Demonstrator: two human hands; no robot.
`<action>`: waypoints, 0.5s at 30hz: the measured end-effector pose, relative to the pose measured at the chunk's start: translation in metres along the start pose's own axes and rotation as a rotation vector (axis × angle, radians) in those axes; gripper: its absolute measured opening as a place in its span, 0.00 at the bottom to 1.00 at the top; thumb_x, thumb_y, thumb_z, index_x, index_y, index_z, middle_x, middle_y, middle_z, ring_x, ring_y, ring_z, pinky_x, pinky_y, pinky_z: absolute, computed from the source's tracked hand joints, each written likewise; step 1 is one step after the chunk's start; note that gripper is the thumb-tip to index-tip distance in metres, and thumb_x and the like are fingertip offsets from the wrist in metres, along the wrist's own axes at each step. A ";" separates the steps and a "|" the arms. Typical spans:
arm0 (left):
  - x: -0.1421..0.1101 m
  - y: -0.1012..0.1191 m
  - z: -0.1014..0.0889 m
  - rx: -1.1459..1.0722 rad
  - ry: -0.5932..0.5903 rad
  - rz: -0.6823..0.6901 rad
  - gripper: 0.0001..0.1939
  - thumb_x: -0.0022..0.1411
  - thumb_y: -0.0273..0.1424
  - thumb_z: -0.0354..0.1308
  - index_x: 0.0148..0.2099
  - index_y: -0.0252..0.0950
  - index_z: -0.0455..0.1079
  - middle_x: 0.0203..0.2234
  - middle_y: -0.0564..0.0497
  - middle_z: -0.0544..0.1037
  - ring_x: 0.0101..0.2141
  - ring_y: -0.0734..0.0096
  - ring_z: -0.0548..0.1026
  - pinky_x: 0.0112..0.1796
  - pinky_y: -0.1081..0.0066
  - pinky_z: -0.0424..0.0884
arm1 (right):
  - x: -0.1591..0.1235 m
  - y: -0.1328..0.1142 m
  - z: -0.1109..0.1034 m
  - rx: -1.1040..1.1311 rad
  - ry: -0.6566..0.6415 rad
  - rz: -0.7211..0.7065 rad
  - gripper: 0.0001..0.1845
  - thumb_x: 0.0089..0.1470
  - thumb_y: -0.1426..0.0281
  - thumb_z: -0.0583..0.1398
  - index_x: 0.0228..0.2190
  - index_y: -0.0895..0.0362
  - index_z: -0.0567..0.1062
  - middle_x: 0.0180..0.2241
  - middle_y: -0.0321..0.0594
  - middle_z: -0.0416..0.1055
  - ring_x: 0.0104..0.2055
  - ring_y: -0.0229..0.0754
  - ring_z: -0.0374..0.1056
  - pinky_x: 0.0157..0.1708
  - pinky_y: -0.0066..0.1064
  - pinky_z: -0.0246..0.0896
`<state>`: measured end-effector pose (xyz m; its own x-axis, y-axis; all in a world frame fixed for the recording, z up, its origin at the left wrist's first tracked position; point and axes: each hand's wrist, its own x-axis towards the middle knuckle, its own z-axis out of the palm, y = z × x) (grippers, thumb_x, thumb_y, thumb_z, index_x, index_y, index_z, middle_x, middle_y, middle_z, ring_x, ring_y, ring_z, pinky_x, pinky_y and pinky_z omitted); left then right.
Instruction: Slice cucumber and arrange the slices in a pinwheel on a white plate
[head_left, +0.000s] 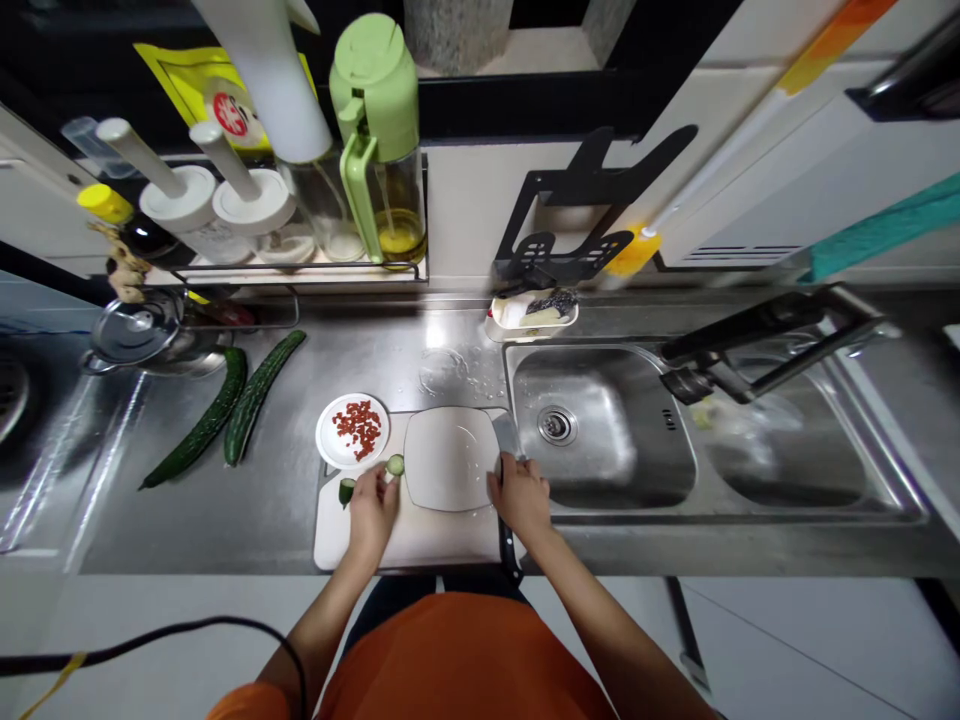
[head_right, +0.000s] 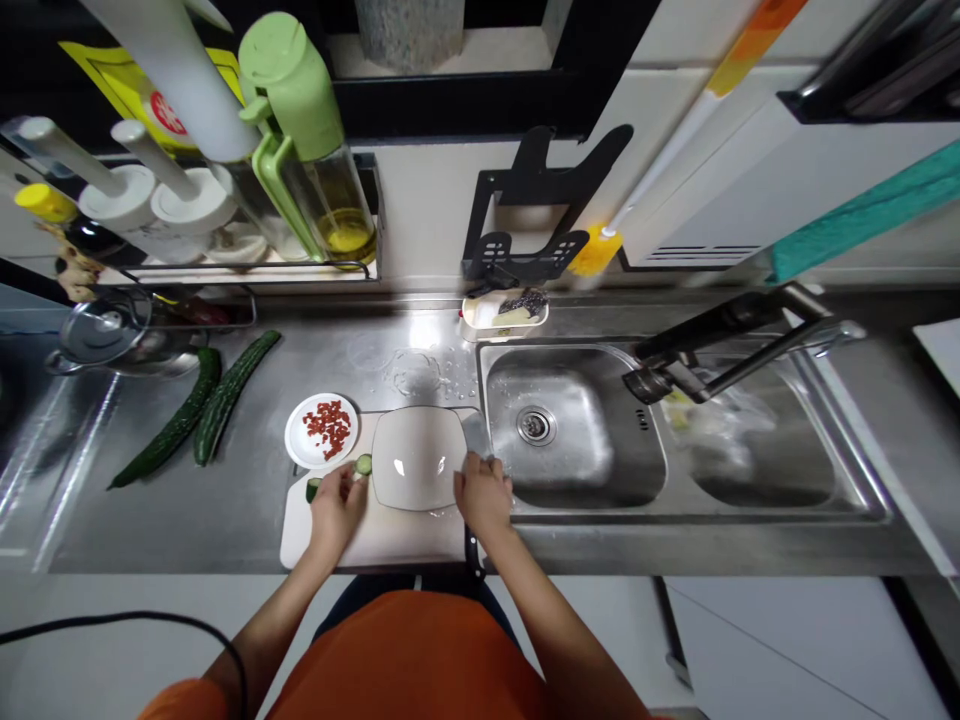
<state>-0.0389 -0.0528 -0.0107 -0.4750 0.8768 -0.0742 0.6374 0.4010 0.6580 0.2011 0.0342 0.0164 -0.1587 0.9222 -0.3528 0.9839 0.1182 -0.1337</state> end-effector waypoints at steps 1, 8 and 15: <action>0.003 -0.003 -0.002 0.018 0.014 0.007 0.19 0.60 0.36 0.52 0.50 0.31 0.69 0.32 0.45 0.74 0.30 0.67 0.71 0.37 0.66 0.69 | 0.000 0.000 0.000 0.002 -0.002 0.003 0.15 0.58 0.64 0.53 0.46 0.58 0.65 0.39 0.47 0.72 0.49 0.52 0.58 0.37 0.35 0.52; 0.014 -0.009 -0.002 0.098 0.026 0.096 0.15 0.62 0.32 0.50 0.46 0.33 0.73 0.39 0.43 0.78 0.39 0.62 0.75 0.44 0.66 0.68 | -0.001 0.000 0.002 0.014 -0.006 0.009 0.16 0.58 0.65 0.53 0.48 0.57 0.64 0.40 0.48 0.72 0.49 0.52 0.58 0.37 0.35 0.52; 0.015 -0.004 0.000 0.095 0.018 0.121 0.14 0.62 0.30 0.49 0.43 0.34 0.74 0.38 0.44 0.79 0.38 0.64 0.76 0.43 0.68 0.68 | -0.001 0.001 0.005 0.009 0.005 0.003 0.16 0.58 0.65 0.53 0.47 0.57 0.64 0.40 0.48 0.72 0.49 0.52 0.58 0.37 0.35 0.52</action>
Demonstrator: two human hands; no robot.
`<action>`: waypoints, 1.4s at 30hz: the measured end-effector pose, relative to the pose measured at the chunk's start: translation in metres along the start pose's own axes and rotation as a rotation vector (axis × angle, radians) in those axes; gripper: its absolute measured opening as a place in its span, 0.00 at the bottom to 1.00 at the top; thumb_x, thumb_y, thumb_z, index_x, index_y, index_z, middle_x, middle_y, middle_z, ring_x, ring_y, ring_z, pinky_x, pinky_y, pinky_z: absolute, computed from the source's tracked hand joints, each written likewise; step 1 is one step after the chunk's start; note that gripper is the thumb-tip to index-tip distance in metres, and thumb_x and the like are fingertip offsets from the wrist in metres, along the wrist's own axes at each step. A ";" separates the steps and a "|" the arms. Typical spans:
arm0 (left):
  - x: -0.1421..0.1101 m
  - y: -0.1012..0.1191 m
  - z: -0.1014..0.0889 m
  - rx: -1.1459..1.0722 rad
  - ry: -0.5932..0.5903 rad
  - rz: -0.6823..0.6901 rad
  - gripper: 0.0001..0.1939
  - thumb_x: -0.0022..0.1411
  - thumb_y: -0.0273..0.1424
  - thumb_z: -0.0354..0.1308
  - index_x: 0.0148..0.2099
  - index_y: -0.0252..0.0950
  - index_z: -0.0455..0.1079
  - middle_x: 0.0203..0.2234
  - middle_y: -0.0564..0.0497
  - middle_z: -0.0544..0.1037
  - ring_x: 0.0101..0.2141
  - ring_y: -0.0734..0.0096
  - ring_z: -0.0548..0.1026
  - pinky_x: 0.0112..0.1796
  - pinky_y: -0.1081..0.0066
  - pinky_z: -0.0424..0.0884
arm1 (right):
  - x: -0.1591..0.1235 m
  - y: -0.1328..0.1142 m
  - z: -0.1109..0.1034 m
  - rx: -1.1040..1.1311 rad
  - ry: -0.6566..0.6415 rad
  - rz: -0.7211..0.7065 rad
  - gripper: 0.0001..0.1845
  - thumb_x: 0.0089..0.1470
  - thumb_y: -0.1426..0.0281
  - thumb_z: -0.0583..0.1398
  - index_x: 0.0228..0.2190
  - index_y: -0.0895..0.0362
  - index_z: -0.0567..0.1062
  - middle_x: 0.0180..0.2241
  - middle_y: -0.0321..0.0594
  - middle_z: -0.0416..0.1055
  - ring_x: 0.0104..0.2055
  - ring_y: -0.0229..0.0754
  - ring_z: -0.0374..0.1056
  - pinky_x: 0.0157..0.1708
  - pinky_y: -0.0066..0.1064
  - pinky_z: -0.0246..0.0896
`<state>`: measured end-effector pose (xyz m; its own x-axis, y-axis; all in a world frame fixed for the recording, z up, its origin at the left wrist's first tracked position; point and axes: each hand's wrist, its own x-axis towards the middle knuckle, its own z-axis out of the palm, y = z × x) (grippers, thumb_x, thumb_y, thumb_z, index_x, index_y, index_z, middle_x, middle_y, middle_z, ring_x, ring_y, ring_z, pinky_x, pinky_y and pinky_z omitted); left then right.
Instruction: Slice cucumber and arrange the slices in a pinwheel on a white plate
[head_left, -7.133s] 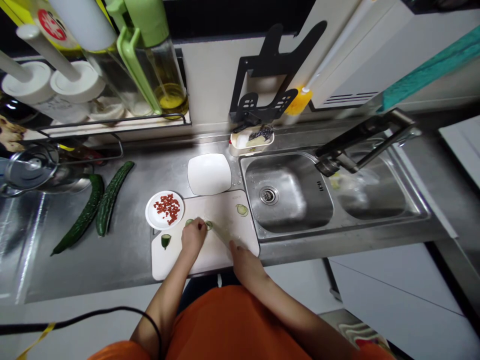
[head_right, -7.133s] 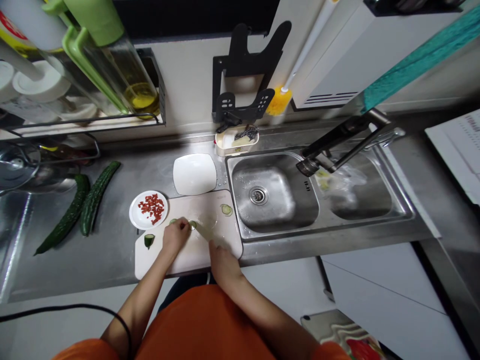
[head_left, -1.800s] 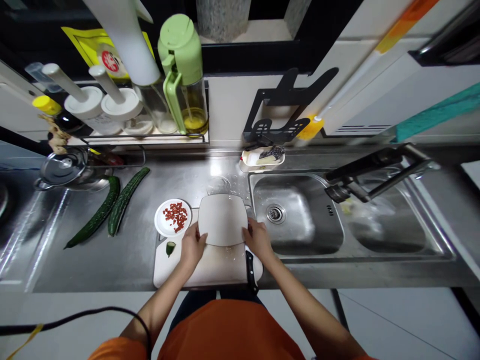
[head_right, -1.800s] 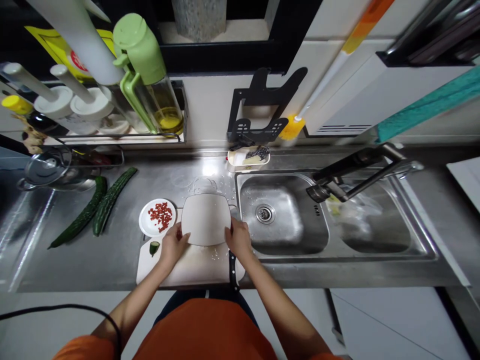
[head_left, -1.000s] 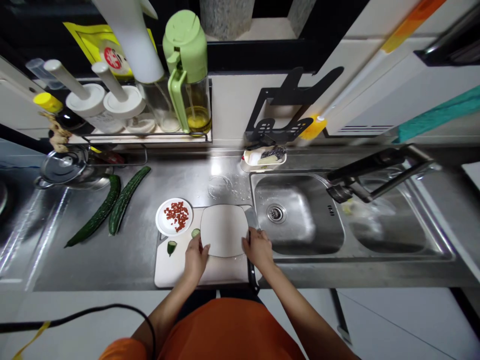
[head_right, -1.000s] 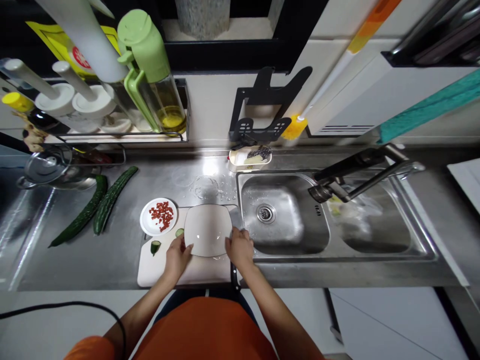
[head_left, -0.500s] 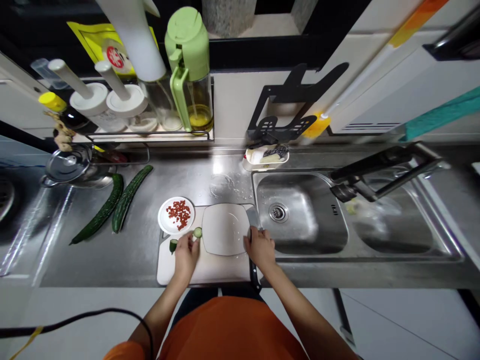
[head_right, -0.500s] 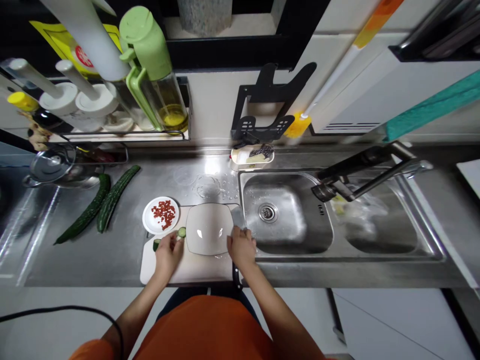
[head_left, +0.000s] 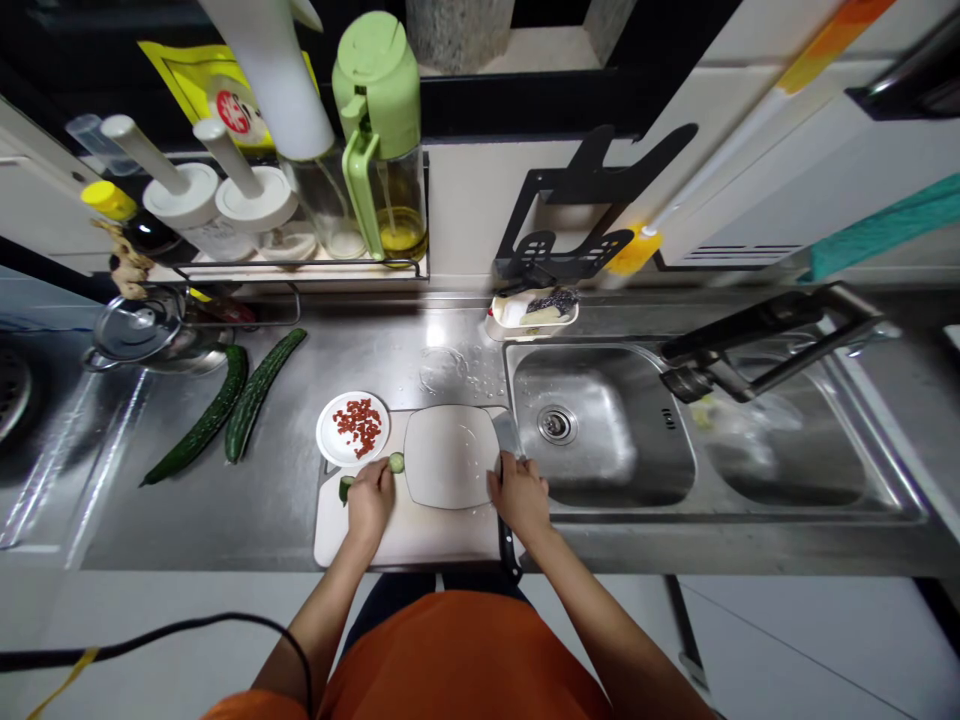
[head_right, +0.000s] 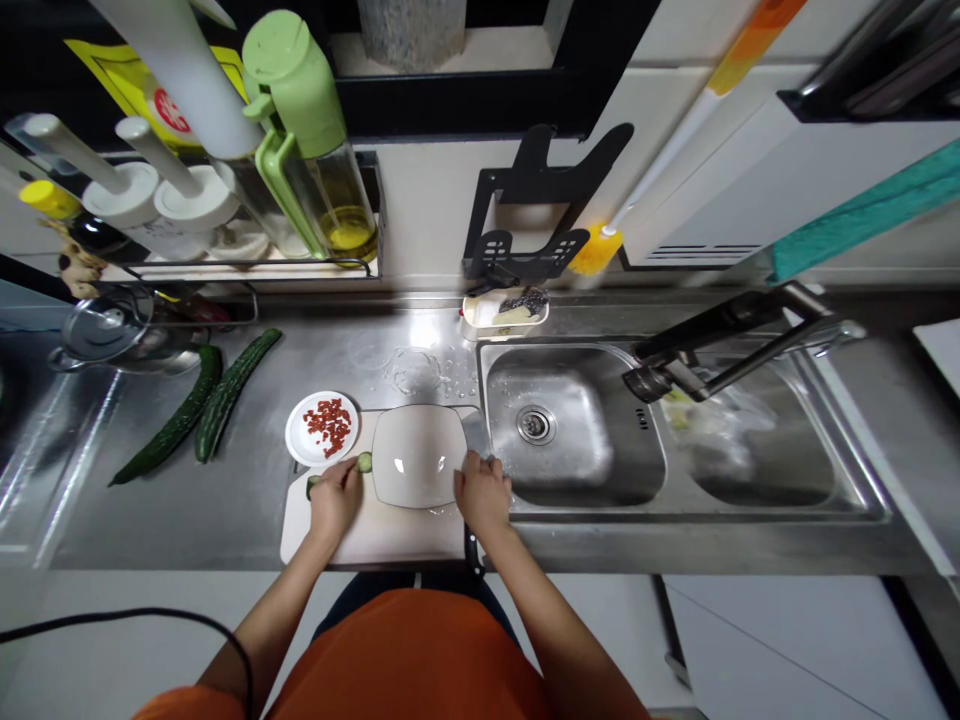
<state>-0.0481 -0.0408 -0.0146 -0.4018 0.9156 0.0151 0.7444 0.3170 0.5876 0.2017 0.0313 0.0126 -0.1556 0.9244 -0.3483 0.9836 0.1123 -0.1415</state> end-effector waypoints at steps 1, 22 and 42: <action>0.000 0.001 0.000 -0.001 0.000 0.001 0.14 0.62 0.30 0.49 0.43 0.34 0.74 0.38 0.44 0.79 0.38 0.64 0.76 0.43 0.68 0.68 | 0.000 0.000 0.000 -0.001 0.004 -0.002 0.16 0.58 0.65 0.53 0.47 0.57 0.64 0.40 0.47 0.72 0.49 0.52 0.58 0.36 0.35 0.52; 0.008 0.007 -0.015 -0.284 -0.129 -0.192 0.07 0.55 0.35 0.55 0.33 0.37 0.70 0.20 0.56 0.71 0.21 0.76 0.66 0.26 0.76 0.62 | -0.003 0.000 -0.008 0.059 0.146 0.049 0.20 0.57 0.64 0.54 0.50 0.57 0.66 0.44 0.51 0.65 0.46 0.53 0.57 0.36 0.37 0.57; 0.028 0.071 -0.022 -0.882 -0.614 -0.302 0.07 0.52 0.32 0.55 0.33 0.34 0.68 0.20 0.56 0.68 0.23 0.78 0.64 0.26 0.76 0.57 | 0.005 -0.055 -0.040 0.952 -0.164 -0.218 0.08 0.51 0.68 0.57 0.28 0.56 0.77 0.27 0.35 0.74 0.31 0.37 0.67 0.29 0.27 0.57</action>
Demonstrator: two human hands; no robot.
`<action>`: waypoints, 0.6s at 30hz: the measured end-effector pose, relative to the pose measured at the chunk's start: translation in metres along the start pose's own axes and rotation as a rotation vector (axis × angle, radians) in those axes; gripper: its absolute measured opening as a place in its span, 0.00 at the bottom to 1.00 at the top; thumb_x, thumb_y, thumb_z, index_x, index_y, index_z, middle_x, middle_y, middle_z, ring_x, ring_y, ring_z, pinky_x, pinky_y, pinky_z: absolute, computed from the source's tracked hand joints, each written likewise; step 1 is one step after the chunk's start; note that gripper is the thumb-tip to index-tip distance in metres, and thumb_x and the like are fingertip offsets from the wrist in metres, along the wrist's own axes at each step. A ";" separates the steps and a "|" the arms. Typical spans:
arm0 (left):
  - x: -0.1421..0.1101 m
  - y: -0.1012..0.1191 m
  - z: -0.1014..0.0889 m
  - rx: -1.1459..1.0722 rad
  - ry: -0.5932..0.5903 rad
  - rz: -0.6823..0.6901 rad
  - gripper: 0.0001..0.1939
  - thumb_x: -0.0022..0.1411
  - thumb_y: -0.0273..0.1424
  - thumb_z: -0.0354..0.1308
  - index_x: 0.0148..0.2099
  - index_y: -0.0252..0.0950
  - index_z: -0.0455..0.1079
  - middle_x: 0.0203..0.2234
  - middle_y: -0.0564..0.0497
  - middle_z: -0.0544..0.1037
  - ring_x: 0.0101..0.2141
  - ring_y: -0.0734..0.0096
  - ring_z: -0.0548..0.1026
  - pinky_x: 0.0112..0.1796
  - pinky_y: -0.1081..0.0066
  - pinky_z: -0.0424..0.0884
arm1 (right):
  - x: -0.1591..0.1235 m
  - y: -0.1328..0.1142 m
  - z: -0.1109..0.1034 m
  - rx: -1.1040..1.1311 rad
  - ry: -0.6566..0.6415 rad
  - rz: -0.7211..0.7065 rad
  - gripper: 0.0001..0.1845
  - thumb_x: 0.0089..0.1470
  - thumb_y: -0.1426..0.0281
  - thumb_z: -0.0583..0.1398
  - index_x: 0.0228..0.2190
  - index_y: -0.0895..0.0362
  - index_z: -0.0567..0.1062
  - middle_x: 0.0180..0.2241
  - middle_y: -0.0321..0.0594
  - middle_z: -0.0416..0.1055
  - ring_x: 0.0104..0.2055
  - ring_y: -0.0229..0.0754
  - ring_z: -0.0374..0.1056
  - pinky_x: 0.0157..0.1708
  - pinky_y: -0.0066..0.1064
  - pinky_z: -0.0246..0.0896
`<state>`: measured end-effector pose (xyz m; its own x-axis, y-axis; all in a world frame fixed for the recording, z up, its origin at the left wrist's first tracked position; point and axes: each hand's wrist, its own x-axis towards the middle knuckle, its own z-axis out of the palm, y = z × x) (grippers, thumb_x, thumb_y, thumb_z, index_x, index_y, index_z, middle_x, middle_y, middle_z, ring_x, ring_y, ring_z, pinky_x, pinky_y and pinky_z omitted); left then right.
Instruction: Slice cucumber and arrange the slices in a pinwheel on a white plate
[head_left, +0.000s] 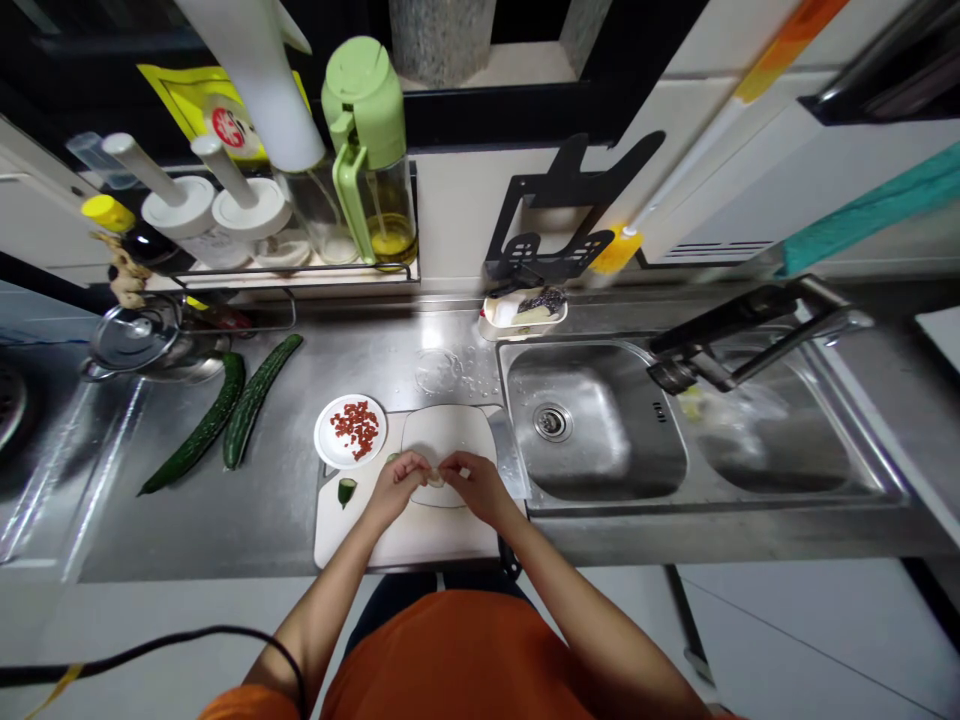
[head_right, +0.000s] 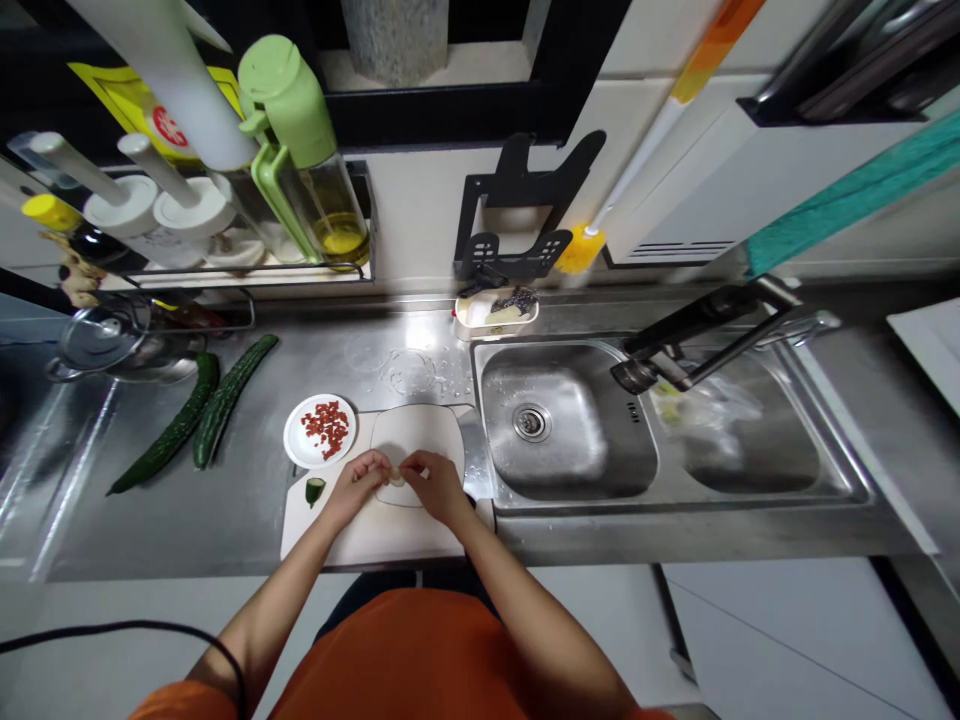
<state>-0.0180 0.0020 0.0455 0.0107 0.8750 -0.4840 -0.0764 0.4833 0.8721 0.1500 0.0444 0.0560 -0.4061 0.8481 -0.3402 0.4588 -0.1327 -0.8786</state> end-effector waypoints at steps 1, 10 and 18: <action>0.001 -0.002 0.001 -0.025 -0.004 -0.017 0.09 0.53 0.34 0.55 0.34 0.34 0.69 0.20 0.55 0.69 0.23 0.78 0.64 0.26 0.76 0.57 | -0.001 -0.001 -0.001 -0.012 -0.002 -0.008 0.08 0.52 0.68 0.57 0.28 0.55 0.77 0.27 0.35 0.73 0.31 0.37 0.67 0.29 0.26 0.56; 0.010 -0.014 0.005 -0.396 -0.043 -0.472 0.25 0.51 0.50 0.60 0.36 0.31 0.71 0.20 0.52 0.70 0.19 0.82 0.64 0.21 0.80 0.53 | -0.012 -0.012 -0.011 -0.248 -0.004 -0.349 0.09 0.58 0.69 0.55 0.30 0.54 0.75 0.28 0.38 0.72 0.35 0.40 0.64 0.41 0.34 0.57; 0.013 -0.002 0.000 -0.425 -0.120 -0.427 0.21 0.40 0.32 0.71 0.39 0.31 0.75 0.23 0.50 0.74 0.21 0.83 0.66 0.23 0.79 0.57 | -0.016 -0.008 -0.019 -0.312 -0.036 -0.438 0.11 0.60 0.68 0.53 0.34 0.54 0.76 0.30 0.41 0.73 0.39 0.42 0.64 0.42 0.35 0.58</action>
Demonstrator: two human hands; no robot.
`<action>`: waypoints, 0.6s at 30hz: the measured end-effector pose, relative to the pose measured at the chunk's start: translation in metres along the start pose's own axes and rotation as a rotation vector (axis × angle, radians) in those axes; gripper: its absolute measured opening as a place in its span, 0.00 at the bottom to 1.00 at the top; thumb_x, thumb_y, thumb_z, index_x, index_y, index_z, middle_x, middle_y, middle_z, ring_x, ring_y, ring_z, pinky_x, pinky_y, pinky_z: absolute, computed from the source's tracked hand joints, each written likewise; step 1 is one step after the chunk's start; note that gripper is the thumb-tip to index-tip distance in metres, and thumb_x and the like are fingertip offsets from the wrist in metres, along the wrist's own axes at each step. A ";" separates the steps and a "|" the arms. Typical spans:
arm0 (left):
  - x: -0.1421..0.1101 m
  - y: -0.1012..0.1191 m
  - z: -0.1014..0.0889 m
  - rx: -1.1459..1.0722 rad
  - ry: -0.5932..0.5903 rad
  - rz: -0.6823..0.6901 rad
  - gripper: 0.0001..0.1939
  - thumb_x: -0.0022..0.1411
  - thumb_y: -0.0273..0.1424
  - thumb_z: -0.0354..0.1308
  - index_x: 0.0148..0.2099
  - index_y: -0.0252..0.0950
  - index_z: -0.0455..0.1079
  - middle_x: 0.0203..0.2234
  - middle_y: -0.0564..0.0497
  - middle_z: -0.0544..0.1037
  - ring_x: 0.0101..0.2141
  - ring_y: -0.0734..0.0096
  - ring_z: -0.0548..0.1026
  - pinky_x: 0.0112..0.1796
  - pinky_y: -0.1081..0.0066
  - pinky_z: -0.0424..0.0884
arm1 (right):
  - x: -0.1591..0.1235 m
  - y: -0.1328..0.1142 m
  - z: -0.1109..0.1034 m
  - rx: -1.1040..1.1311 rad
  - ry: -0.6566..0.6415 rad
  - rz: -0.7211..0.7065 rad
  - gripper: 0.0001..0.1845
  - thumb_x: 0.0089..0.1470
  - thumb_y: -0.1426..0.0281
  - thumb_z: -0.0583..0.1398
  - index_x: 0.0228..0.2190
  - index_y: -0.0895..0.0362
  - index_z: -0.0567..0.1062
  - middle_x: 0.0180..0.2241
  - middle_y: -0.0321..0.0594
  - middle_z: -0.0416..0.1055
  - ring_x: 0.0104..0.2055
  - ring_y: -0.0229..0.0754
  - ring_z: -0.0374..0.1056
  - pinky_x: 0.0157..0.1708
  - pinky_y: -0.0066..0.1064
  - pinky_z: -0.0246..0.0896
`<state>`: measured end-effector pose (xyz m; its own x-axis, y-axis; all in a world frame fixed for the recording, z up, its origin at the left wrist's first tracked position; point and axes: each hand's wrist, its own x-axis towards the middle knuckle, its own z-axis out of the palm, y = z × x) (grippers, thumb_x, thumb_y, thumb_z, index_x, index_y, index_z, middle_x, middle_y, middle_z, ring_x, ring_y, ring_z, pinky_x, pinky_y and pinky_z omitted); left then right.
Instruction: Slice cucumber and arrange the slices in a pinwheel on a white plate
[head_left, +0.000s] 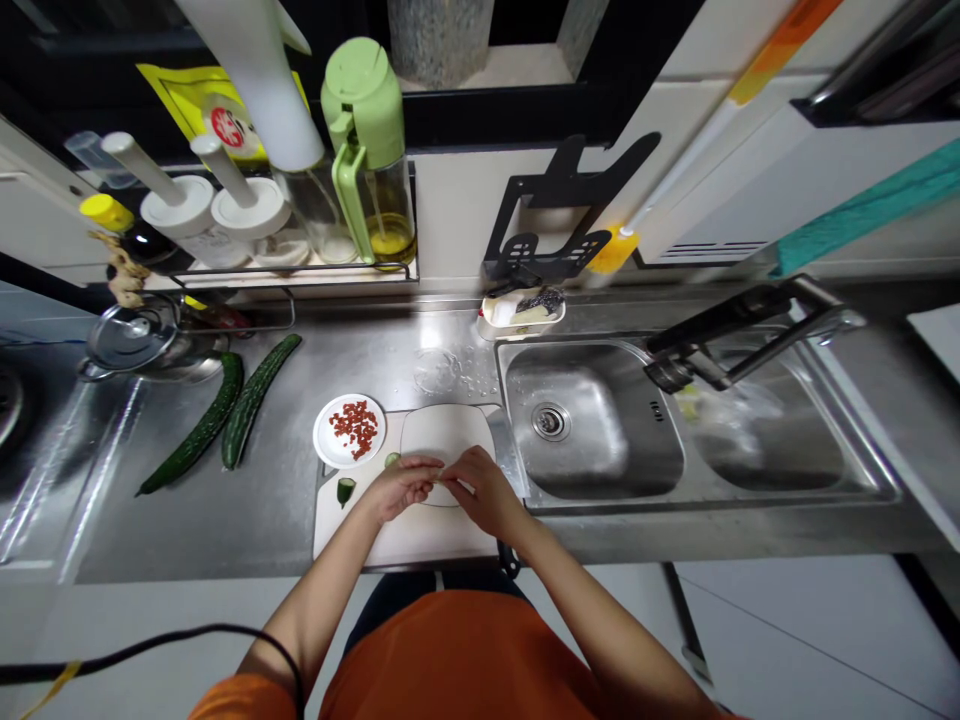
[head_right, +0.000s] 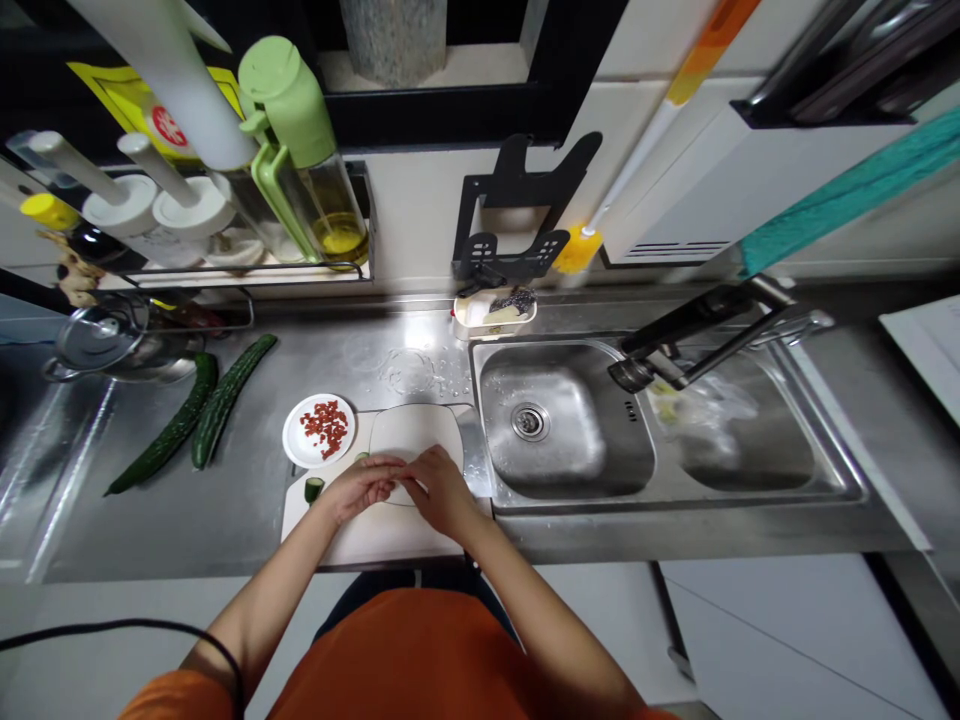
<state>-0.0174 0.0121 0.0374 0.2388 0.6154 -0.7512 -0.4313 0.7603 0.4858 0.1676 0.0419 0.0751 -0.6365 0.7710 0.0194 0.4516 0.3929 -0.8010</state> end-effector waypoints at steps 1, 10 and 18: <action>0.001 0.001 -0.001 0.009 0.004 0.002 0.22 0.39 0.31 0.72 0.39 0.31 0.75 0.24 0.49 0.74 0.21 0.82 0.66 0.24 0.78 0.57 | 0.000 0.001 0.000 0.004 0.008 0.020 0.11 0.60 0.68 0.53 0.33 0.54 0.76 0.30 0.40 0.72 0.38 0.42 0.64 0.41 0.35 0.59; 0.019 0.008 -0.007 0.178 0.154 0.108 0.20 0.39 0.35 0.70 0.37 0.33 0.75 0.24 0.50 0.76 0.24 0.79 0.69 0.25 0.78 0.60 | 0.001 0.015 0.015 0.153 0.145 0.383 0.08 0.52 0.70 0.57 0.35 0.54 0.73 0.29 0.36 0.73 0.34 0.39 0.67 0.34 0.30 0.59; 0.048 0.024 -0.003 0.707 0.269 0.506 0.09 0.50 0.34 0.61 0.33 0.35 0.75 0.27 0.50 0.78 0.27 0.73 0.72 0.30 0.74 0.65 | 0.017 0.046 0.032 0.112 0.191 0.424 0.09 0.51 0.71 0.53 0.31 0.54 0.73 0.29 0.35 0.74 0.33 0.39 0.68 0.34 0.28 0.59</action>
<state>-0.0191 0.0591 0.0111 -0.0835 0.9084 -0.4097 0.2261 0.4177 0.8800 0.1571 0.0571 0.0195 -0.2801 0.9340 -0.2217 0.5694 -0.0243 -0.8217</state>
